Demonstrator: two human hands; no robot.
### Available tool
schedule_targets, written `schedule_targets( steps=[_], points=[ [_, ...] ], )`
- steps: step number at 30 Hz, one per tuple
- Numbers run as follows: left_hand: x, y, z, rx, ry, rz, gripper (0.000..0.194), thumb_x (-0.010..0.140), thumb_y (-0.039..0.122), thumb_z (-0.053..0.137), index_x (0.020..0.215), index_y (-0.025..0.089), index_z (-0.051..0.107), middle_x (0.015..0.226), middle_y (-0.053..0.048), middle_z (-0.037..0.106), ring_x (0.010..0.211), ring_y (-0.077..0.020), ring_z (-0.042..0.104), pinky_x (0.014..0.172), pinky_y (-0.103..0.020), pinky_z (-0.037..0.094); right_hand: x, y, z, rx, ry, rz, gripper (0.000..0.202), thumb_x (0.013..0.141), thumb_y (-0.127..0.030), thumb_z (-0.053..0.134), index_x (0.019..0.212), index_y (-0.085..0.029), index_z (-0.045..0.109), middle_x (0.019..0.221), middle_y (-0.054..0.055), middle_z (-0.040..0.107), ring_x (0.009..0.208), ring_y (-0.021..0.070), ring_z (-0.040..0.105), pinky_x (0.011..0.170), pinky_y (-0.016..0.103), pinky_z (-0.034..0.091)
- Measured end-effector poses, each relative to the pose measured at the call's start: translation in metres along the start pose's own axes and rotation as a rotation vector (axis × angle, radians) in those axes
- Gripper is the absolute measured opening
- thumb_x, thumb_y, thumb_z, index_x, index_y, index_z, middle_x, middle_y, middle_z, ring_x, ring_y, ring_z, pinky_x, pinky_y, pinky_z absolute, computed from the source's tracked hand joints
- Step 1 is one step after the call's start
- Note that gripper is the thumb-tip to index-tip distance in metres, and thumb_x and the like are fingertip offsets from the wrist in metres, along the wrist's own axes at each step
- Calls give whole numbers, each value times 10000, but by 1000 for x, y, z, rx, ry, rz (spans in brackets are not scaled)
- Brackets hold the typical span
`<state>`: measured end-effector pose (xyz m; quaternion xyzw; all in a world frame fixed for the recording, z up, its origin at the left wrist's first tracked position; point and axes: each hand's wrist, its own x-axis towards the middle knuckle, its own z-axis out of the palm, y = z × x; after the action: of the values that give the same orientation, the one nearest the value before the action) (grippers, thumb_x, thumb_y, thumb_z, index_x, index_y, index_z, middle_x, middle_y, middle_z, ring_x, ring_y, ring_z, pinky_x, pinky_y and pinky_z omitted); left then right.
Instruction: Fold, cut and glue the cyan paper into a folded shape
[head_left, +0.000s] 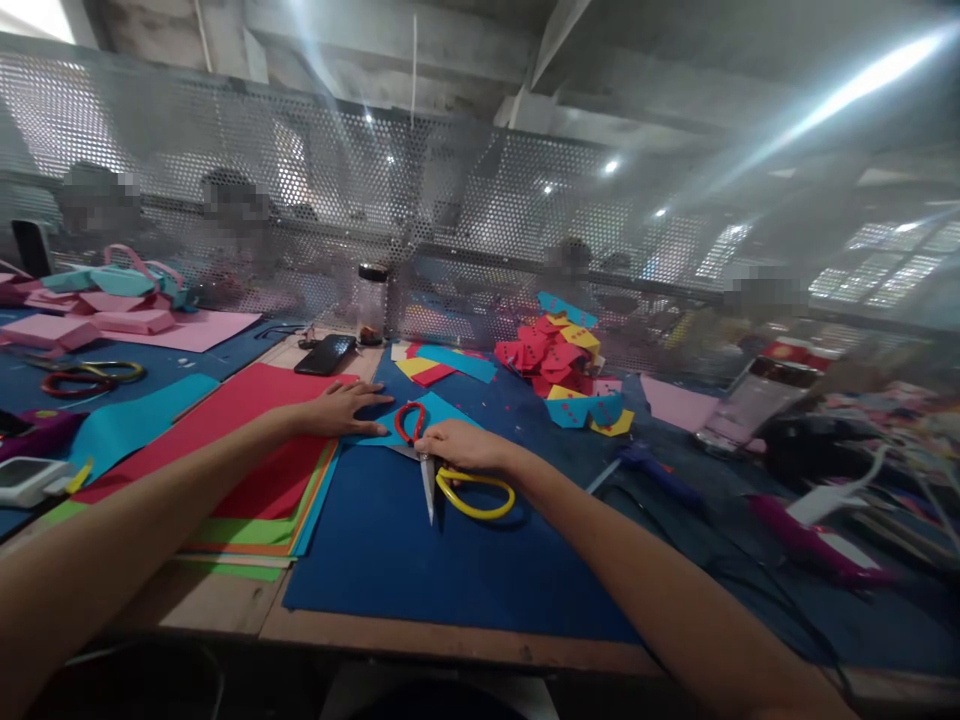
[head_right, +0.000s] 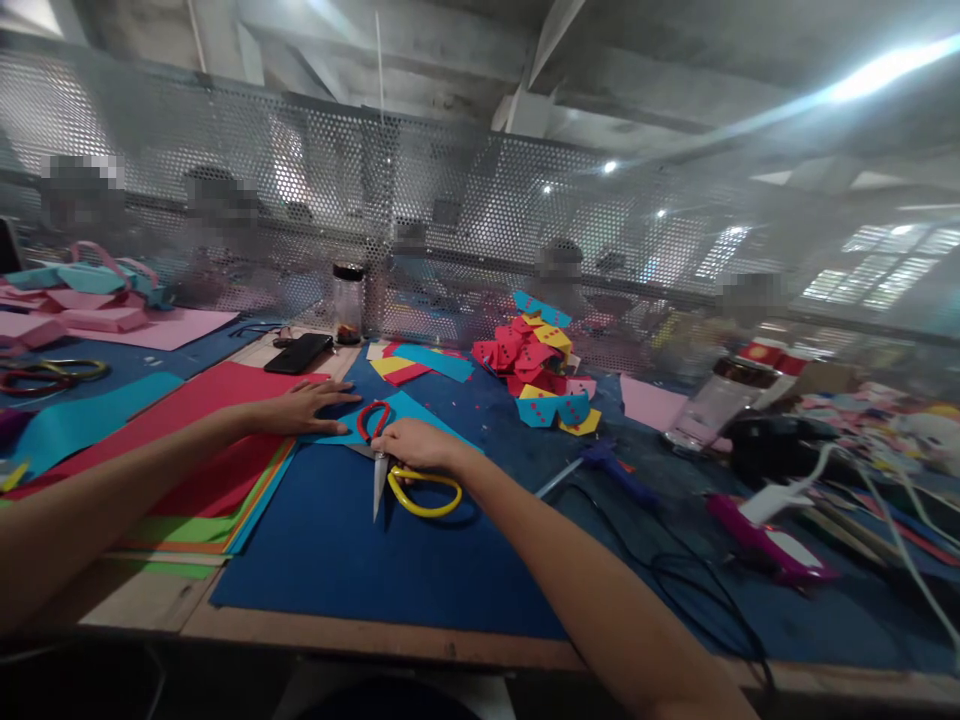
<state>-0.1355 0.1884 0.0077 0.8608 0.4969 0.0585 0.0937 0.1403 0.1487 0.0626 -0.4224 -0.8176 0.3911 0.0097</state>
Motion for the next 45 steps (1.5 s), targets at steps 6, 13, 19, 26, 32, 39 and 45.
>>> schedule_targets(
  steps=[6,13,19,26,32,39,45],
  points=[
    [1,8,0,-39,18,33,760,920,760,463,1546,332,414,1676,-93,292,1537,-345,236,1222,-543,157,-1,3,-3,-32,28,2,348,996,-310,482,671,-186,459,558,-51,395,508,85,345,498,228,257],
    [-3,18,-17,-138,26,90,668,896,604,620,1452,241,544,1574,-112,473,1470,-319,373,1188,-426,287,0,13,-4,-32,30,-13,347,997,-327,480,681,-185,460,572,-43,397,523,88,347,496,234,259],
    [-19,21,-47,-254,-121,50,524,800,460,726,1270,233,679,1130,-61,737,1038,-244,686,852,-296,518,0,16,-5,-24,41,-40,351,986,-335,508,673,-183,456,587,-40,415,527,83,350,486,229,258],
    [-27,29,-56,-312,-261,14,490,648,335,816,1094,201,665,943,-29,722,841,-204,691,695,-254,520,-2,16,-6,-4,27,-40,351,989,-361,496,686,-189,455,579,-56,399,490,76,328,455,211,281],
    [-28,33,-54,-310,-243,-24,333,653,253,739,965,199,635,897,-23,719,785,-199,692,653,-256,508,-3,18,-7,-9,24,-47,363,993,-348,507,674,-186,447,568,-58,393,482,71,331,447,204,260],
    [-24,34,-49,-322,-222,-1,307,679,252,708,979,206,660,860,-9,753,788,-194,704,681,-255,520,-8,22,-13,-7,-3,-47,381,1007,-368,496,677,-192,428,560,-60,360,493,79,311,469,219,256],
    [-19,33,-44,-305,-137,66,251,750,327,702,974,215,705,913,-22,755,844,-200,701,730,-267,529,-7,28,-19,-103,14,-70,389,1000,-392,504,676,-183,453,588,-41,366,543,94,319,500,246,225]
  ],
)
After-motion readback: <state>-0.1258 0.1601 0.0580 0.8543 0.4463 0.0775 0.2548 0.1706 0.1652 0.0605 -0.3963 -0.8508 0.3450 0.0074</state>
